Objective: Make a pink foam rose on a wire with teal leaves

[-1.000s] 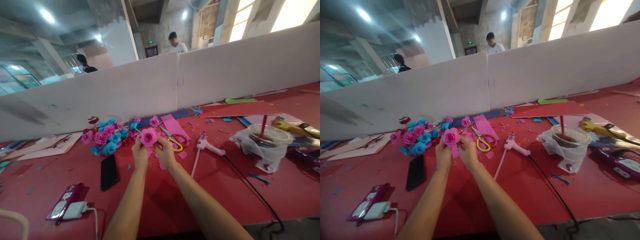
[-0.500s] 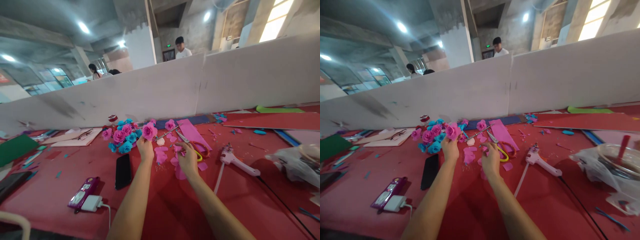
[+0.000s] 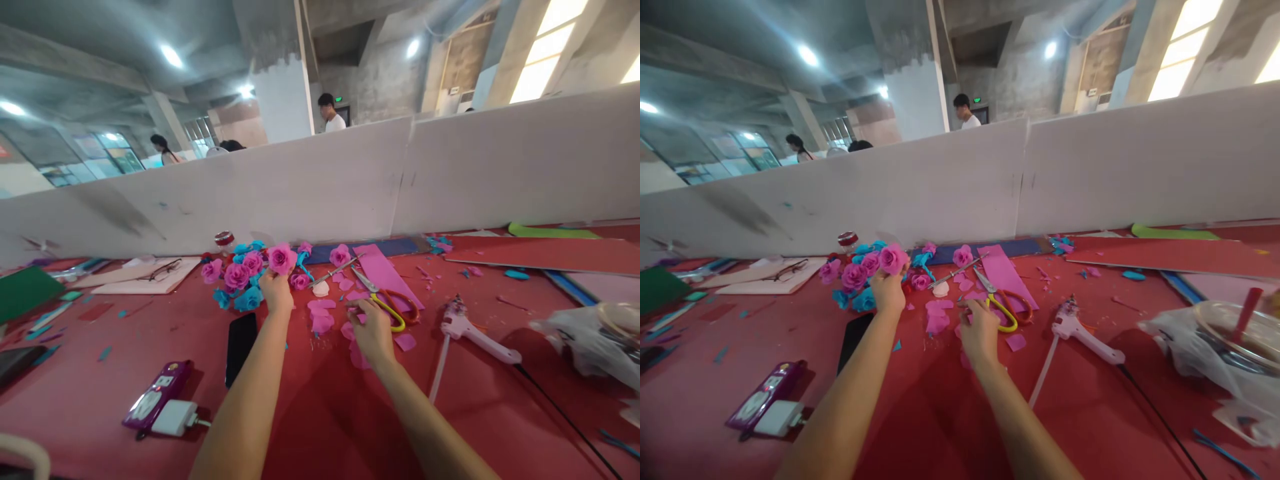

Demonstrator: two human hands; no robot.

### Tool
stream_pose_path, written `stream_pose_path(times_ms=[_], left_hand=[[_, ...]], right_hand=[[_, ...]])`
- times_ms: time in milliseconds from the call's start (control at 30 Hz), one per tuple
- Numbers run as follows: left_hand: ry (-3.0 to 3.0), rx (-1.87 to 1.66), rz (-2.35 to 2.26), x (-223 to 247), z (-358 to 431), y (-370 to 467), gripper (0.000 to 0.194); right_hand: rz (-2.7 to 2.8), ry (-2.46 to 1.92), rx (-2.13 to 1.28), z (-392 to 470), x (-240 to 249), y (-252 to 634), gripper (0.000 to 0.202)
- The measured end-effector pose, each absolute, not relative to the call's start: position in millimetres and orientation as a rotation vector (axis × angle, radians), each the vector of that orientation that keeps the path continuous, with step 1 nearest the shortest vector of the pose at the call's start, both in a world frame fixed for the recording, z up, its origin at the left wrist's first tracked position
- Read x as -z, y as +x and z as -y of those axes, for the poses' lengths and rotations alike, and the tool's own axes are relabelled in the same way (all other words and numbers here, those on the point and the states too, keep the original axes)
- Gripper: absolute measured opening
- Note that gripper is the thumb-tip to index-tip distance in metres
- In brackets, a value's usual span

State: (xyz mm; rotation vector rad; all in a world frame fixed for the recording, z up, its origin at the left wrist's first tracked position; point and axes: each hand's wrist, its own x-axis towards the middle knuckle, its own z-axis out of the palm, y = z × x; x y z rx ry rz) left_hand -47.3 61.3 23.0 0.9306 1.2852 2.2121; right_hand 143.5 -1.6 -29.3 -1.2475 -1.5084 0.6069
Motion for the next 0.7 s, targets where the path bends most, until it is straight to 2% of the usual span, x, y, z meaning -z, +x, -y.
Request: stream_pose_path(times_ms=[267,367,467,533,700], left_hand=[[0.382,-2.239,-0.723,-29.2,-21.7,-39.4,0.010],[0.277,-2.121,-0.679,-31.0,-3.4,-30.6,0.013],[0.237,-1.986,-0.678,-32.4,10.1,-23.1,0.015],[0.199,-1.924,-0.674,-33.0,14.4,-22.5,0.016],[0.145,-1.825,-0.664,-28.5,11.1,-36.4,0.012]], right_hand=[[1.399,-1.271,-0.724,-1.5,29.2,149.4,0.018],[1.320,-1.266,-0.491,2.9,18.0,153.0,0.028],[1.462,-1.216,-0.094,10.9,6.5,153.9,0.026],[1.616,-1.192,-0.009,16.0,3.4,151.8,0.025],[1.887,-1.139,-0.262,22.8,9.6,140.6,0.026]])
